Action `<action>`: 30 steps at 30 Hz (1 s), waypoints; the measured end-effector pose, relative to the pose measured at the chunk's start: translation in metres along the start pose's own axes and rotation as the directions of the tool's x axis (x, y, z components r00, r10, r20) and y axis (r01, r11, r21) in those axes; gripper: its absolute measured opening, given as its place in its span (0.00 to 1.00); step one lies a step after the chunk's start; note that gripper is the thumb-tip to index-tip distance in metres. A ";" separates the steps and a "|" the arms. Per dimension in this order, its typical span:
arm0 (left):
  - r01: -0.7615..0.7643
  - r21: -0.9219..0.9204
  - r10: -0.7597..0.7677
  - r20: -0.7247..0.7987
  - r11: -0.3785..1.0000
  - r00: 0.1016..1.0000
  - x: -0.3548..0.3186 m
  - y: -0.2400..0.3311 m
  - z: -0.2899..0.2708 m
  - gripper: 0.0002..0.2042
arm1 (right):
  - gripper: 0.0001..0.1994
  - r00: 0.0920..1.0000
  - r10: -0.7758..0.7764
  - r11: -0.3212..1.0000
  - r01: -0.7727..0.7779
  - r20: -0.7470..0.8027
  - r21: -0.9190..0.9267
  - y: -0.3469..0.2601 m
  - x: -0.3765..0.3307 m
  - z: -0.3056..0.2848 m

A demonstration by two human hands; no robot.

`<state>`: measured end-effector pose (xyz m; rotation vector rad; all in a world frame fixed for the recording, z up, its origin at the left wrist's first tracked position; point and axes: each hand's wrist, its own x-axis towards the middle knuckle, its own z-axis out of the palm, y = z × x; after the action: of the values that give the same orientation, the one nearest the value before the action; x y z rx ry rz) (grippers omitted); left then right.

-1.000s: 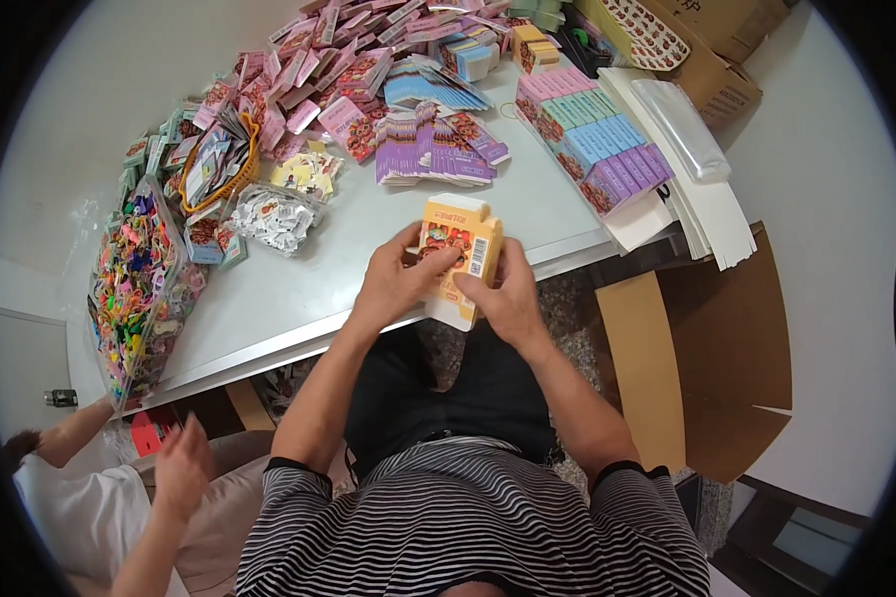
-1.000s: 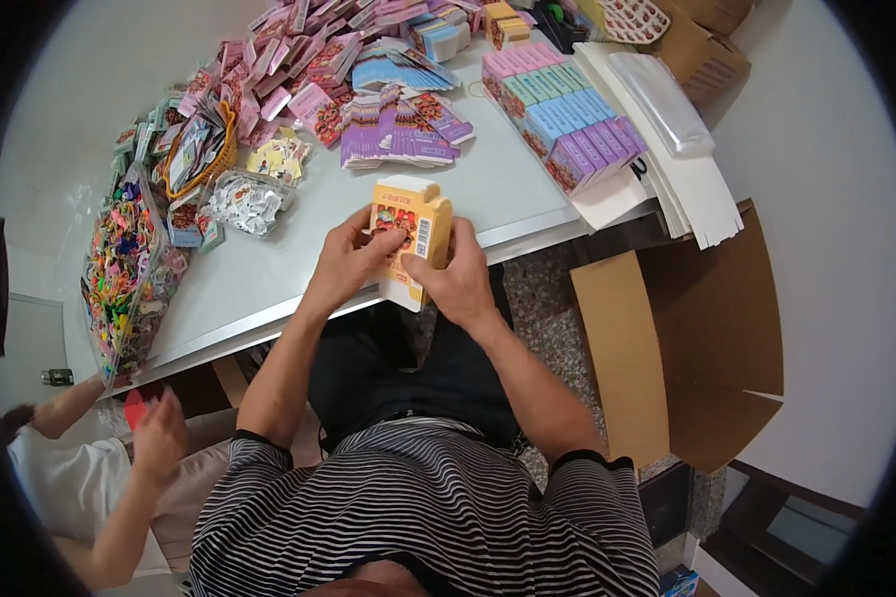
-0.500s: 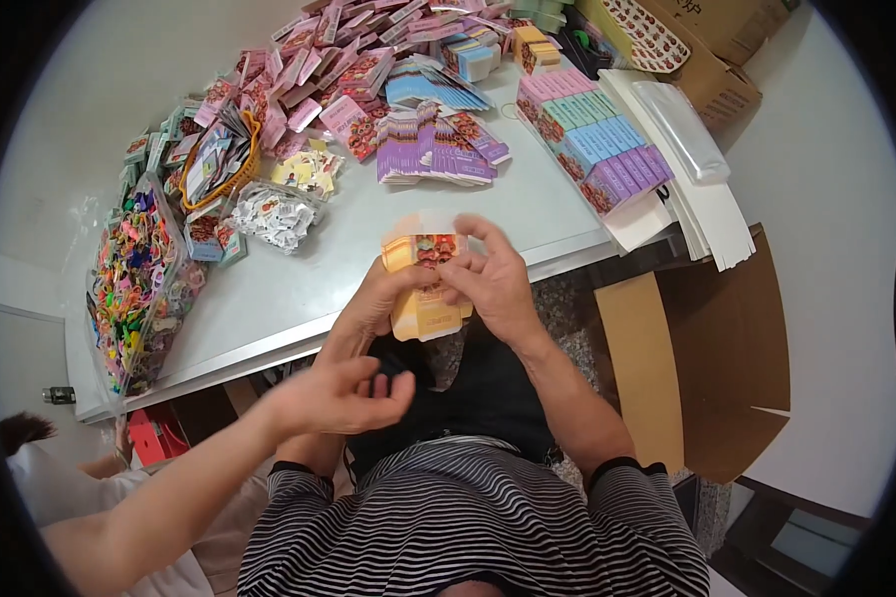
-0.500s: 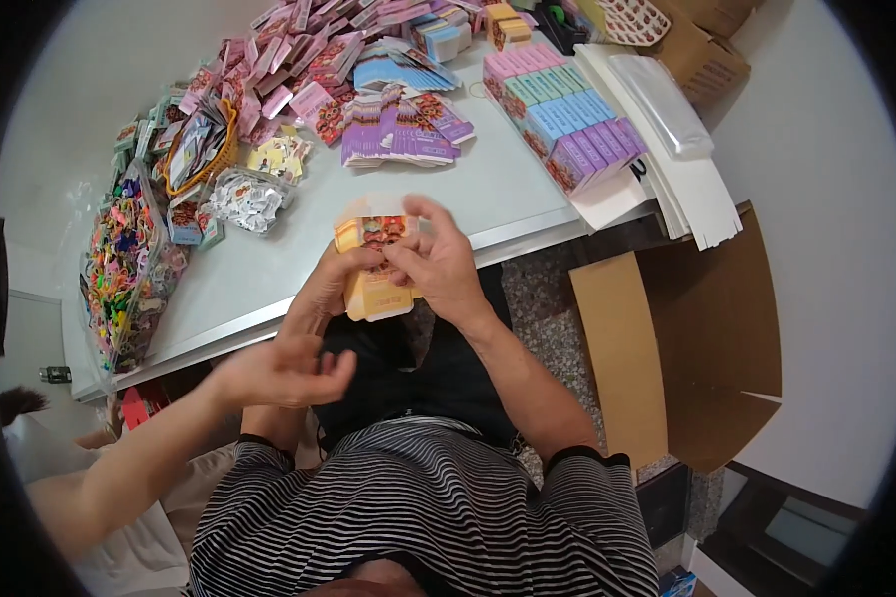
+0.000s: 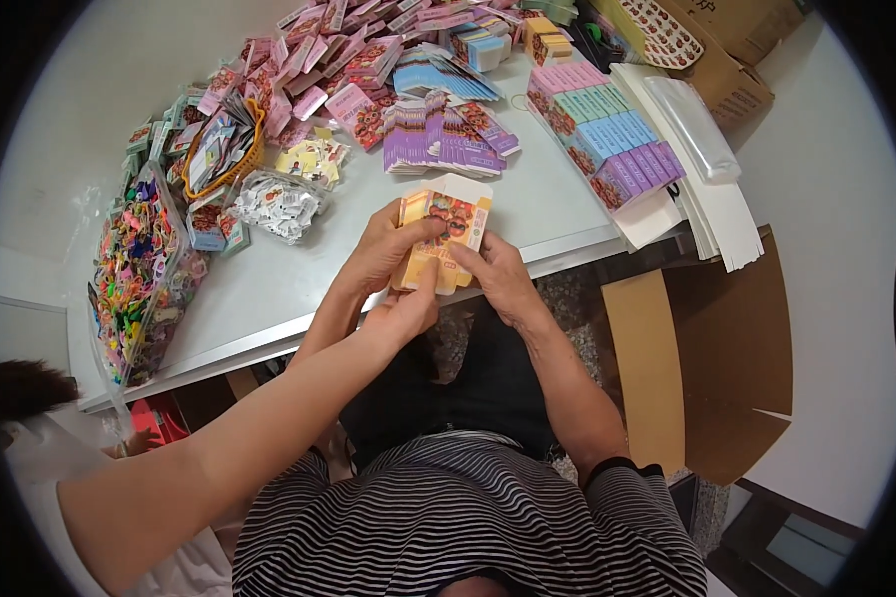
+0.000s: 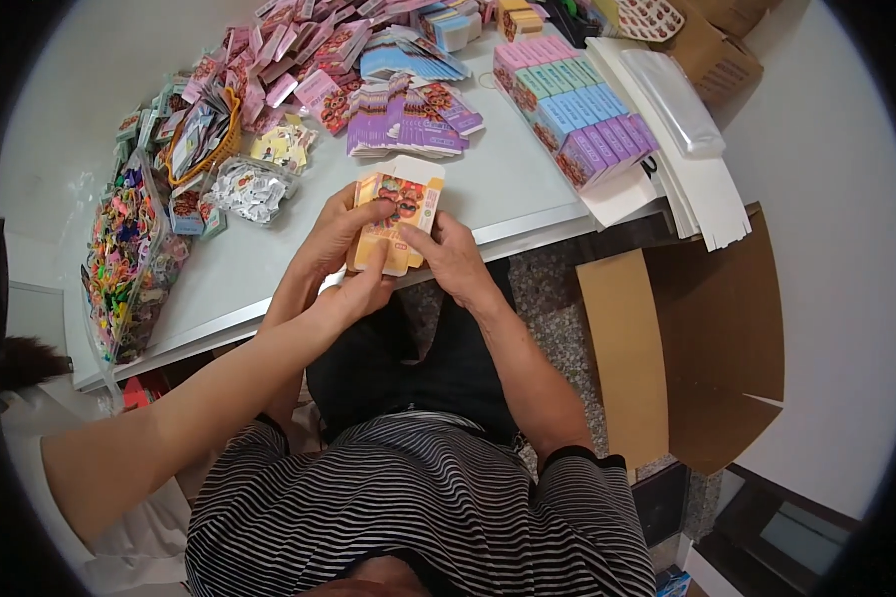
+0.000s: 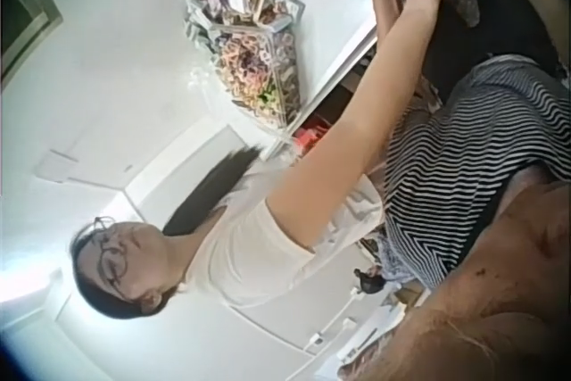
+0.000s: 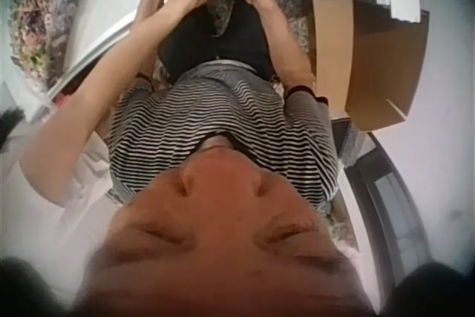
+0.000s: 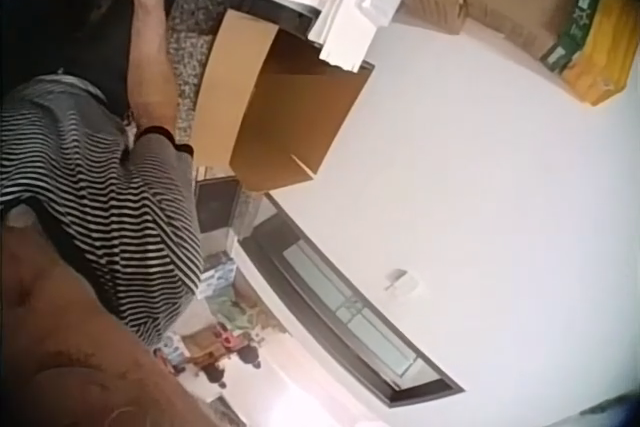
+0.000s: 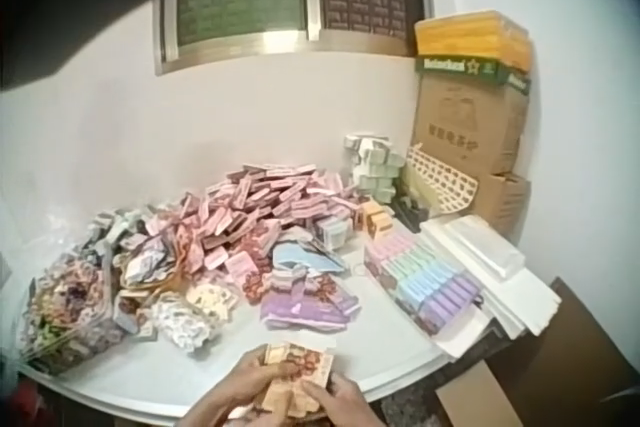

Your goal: Packaging small items and cards into colorful envelopes at a work table.

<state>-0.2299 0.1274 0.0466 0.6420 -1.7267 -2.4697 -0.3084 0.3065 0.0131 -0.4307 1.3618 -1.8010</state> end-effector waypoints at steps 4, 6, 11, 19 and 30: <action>-0.024 0.262 0.058 -0.123 0.965 0.991 -0.012 0.017 -0.006 0.26 | 0.23 0.999 0.034 0.991 -0.034 0.000 -0.132 -0.009 0.008 0.013; -0.019 0.245 0.038 -0.071 0.969 0.997 -0.010 0.019 -0.014 0.27 | 0.24 1.000 -0.023 0.984 0.020 -0.018 -0.176 -0.003 0.011 0.012; -0.001 0.233 -0.014 0.062 0.972 0.998 0.004 0.029 -0.019 0.29 | 0.27 0.998 0.039 0.966 -0.049 -0.047 -0.254 -0.017 0.008 0.014; -0.209 0.250 0.137 0.278 0.946 0.951 0.017 0.024 0.018 0.28 | 0.30 0.986 0.086 0.989 -0.102 -0.145 -0.108 -0.029 -0.013 -0.020; 0.075 -0.491 -0.128 0.367 -0.868 0.921 0.177 0.010 0.121 0.14 | 0.25 0.971 0.038 0.934 -0.119 -0.236 -0.337 -0.019 -0.036 -0.056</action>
<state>-0.4370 0.1805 0.0375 0.4459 1.9920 -2.2438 -0.3328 0.3714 0.0177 -0.3558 1.8455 -1.5792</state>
